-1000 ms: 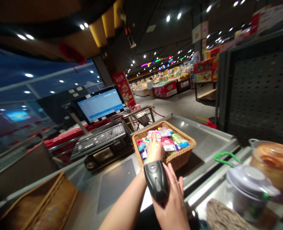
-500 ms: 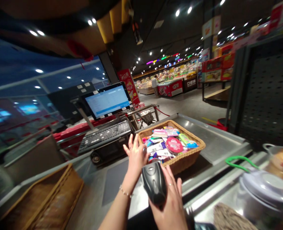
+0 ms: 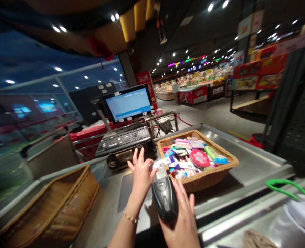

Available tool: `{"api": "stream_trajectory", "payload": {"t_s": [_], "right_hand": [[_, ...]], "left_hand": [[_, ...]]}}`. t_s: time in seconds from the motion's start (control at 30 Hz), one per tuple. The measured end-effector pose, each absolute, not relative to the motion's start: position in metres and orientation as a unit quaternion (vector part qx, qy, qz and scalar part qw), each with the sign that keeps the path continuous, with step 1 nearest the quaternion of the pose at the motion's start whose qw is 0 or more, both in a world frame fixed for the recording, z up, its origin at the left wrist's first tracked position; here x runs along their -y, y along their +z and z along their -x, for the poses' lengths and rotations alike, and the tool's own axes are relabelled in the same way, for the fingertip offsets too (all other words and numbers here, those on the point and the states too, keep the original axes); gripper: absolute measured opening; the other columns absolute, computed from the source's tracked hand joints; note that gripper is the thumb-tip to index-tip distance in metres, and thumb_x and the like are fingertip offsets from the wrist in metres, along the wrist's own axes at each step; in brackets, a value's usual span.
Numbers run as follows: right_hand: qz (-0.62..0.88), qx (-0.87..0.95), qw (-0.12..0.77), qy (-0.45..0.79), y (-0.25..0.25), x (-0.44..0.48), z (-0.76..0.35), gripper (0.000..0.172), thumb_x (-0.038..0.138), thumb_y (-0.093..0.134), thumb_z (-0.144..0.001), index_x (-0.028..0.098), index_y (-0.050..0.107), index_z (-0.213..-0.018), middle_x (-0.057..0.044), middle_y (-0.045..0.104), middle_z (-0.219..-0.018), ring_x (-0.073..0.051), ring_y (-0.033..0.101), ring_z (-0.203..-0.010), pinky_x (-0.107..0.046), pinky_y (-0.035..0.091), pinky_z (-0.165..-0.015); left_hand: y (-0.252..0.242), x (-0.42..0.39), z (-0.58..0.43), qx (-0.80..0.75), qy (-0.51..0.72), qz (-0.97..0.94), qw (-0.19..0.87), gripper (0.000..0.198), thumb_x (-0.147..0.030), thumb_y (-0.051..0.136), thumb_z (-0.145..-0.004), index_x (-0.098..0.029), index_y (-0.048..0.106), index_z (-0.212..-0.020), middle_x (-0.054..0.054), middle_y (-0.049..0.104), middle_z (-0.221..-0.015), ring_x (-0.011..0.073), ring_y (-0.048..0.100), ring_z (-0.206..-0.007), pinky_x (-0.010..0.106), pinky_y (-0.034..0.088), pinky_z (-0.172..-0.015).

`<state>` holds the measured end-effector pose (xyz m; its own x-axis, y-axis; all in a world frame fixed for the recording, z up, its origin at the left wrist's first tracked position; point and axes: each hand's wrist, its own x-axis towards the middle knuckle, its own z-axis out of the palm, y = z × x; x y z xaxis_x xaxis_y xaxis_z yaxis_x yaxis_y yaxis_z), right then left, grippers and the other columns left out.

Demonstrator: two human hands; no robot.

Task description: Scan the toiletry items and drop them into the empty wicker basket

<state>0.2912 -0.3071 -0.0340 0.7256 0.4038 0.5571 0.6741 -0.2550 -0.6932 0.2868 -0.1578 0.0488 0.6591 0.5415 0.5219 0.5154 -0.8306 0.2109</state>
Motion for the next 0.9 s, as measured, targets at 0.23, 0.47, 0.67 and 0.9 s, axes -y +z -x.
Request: {"api": "stream_trajectory", "payload": {"t_s": [0.23, 0.47, 0.67, 0.9], "right_hand": [[0.779, 0.358, 0.494, -0.144, -0.034, 0.301, -0.287, 0.057, 0.031, 0.044, -0.091, 0.023, 0.028, -0.146, -0.014, 0.048, -0.145, -0.033, 0.038, -0.140, -0.064, 0.027, -0.111], [0.781, 0.424, 0.435, -0.147, -0.039, 0.306, -0.297, 0.068, 0.033, 0.050, -0.090, 0.026, 0.018, -0.149, -0.015, 0.048, -0.146, -0.037, 0.043, -0.137, -0.068, 0.037, -0.103], [0.780, 0.399, 0.460, -0.144, -0.033, 0.300, -0.288, 0.064, 0.030, 0.046, -0.089, 0.026, 0.021, -0.148, -0.014, 0.045, -0.148, -0.035, 0.038, -0.140, -0.068, 0.031, -0.108], [0.776, 0.395, 0.474, -0.132, -0.028, 0.291, -0.279, 0.060, 0.027, 0.043, -0.088, 0.024, 0.024, -0.145, -0.014, 0.046, -0.147, -0.033, 0.036, -0.141, -0.068, 0.024, -0.110]], "left_hand": [[0.048, 0.152, -0.277, -0.301, 0.305, -0.903, 0.031, 0.014, -0.017, 0.071, -0.073, -0.021, 0.065, -0.084, 0.014, 0.032, -0.156, 0.0378, 0.016, -0.148, 0.077, 0.015, -0.106], [0.051, 0.148, -0.269, -0.311, 0.316, -0.896, 0.033, 0.014, -0.017, 0.071, -0.072, -0.021, 0.065, -0.084, 0.013, 0.033, -0.156, 0.0375, 0.016, -0.148, 0.077, 0.016, -0.106], [0.055, 0.144, -0.258, -0.323, 0.325, -0.888, 0.033, 0.014, -0.016, 0.072, -0.071, -0.021, 0.065, -0.083, 0.014, 0.033, -0.156, 0.0374, 0.016, -0.148, 0.078, 0.015, -0.105], [0.058, 0.137, -0.247, -0.331, 0.343, -0.879, 0.024, 0.013, -0.018, 0.072, -0.072, -0.021, 0.065, -0.083, 0.013, 0.033, -0.156, 0.0368, 0.015, -0.148, 0.077, 0.017, -0.106]]}}
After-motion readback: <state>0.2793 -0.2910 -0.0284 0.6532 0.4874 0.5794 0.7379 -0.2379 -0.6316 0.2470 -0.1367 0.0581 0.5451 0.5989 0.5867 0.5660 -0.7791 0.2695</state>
